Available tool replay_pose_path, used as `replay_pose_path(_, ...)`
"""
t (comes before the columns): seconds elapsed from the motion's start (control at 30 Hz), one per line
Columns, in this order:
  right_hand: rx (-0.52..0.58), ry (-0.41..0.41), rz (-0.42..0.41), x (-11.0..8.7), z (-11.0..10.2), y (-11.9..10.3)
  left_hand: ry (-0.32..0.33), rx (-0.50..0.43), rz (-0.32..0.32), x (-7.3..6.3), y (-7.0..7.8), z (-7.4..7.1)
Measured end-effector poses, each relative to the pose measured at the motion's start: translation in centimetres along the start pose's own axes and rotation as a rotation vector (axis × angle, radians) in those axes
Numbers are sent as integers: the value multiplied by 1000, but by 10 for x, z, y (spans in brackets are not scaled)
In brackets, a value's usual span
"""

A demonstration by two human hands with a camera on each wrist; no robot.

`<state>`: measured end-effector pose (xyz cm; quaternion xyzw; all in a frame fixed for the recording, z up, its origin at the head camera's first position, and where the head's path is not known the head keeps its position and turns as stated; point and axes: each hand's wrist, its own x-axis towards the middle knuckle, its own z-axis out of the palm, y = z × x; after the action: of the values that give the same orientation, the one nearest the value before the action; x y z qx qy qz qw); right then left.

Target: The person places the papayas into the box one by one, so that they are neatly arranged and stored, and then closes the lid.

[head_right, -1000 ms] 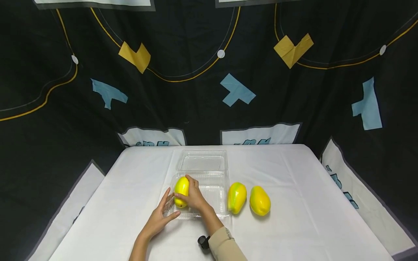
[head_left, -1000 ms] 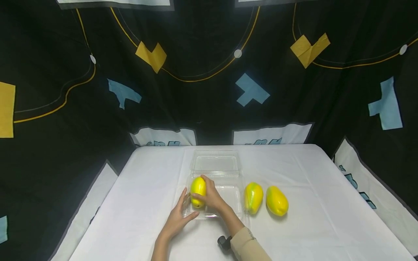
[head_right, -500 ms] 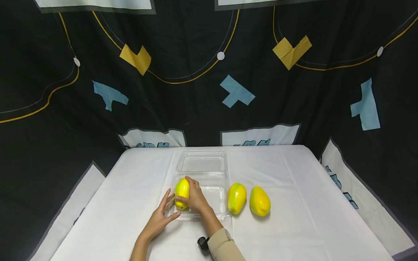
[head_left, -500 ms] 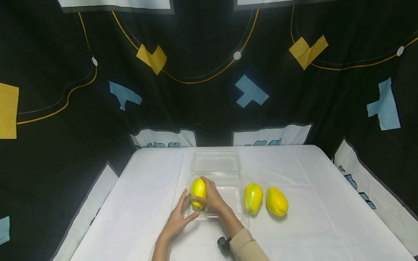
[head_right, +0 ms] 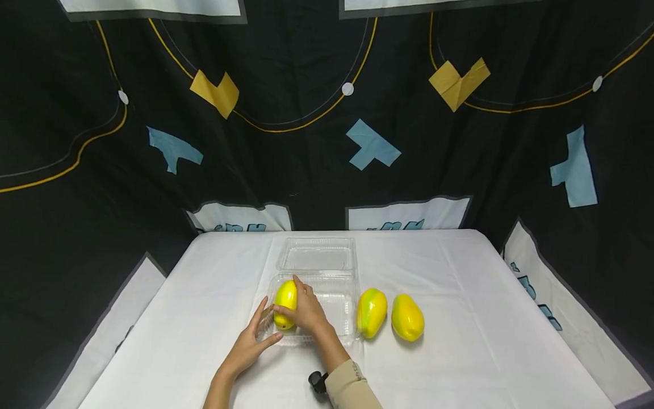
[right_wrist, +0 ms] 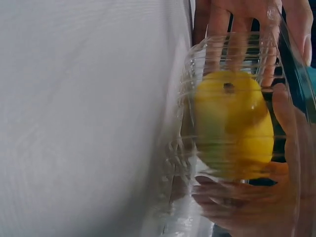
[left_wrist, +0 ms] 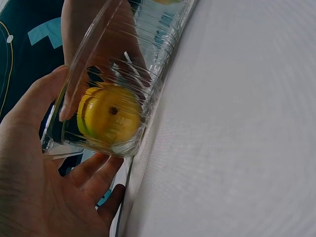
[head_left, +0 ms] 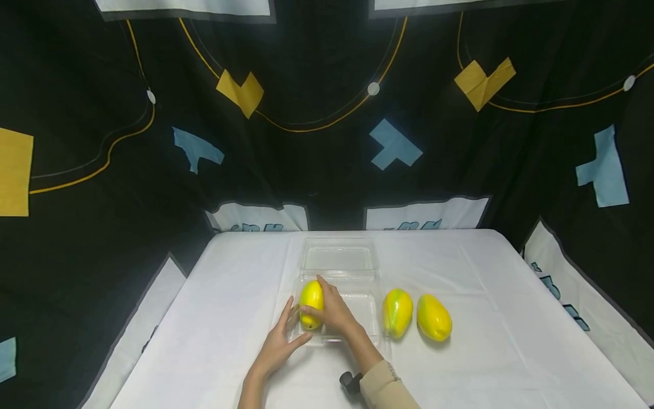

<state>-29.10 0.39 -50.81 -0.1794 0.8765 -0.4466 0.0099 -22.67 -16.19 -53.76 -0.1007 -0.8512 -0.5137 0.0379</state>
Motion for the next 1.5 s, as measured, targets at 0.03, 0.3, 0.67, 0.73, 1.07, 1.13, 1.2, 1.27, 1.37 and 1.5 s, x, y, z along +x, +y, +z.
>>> replay_pose_path(0.03, 0, 3, -1, 1, -1, 0, -1, 1, 1, 0, 0, 0)
replay_pose_path(0.3, -46, 23, 0, 2, -16, 2, 2, 7, 11, 1, 2, -3)
replay_pose_path(0.67, -31, 30, -115, -12, -55, -15, 1, 18, -23, -1, 0, -5)
replay_pose_path(0.73, -24, 80, -117, -16, -64, -17, 2, 23, -34, -1, 0, -5)
replay_pose_path(1.07, 229, 327, -213, -43, -115, -13, 13, 39, -33, 0, 1, -7)
replay_pose_path(1.13, 252, 373, -239, -51, -128, -16, 16, 38, -32, 0, 1, -7)
replay_pose_path(1.2, 271, 435, -235, -61, -140, -19, 17, 28, -34, 1, 1, -6)
replay_pose_path(1.27, 304, 499, -217, -69, -150, -13, 17, 19, -35, 1, 1, -4)
replay_pose_path(1.37, 311, 604, -185, -75, -158, 16, 11, 4, -36, 1, 1, -1)
replay_pose_path(1.5, 310, 703, -176, -79, -164, 67, 7, -2, -47, 0, 1, 0)
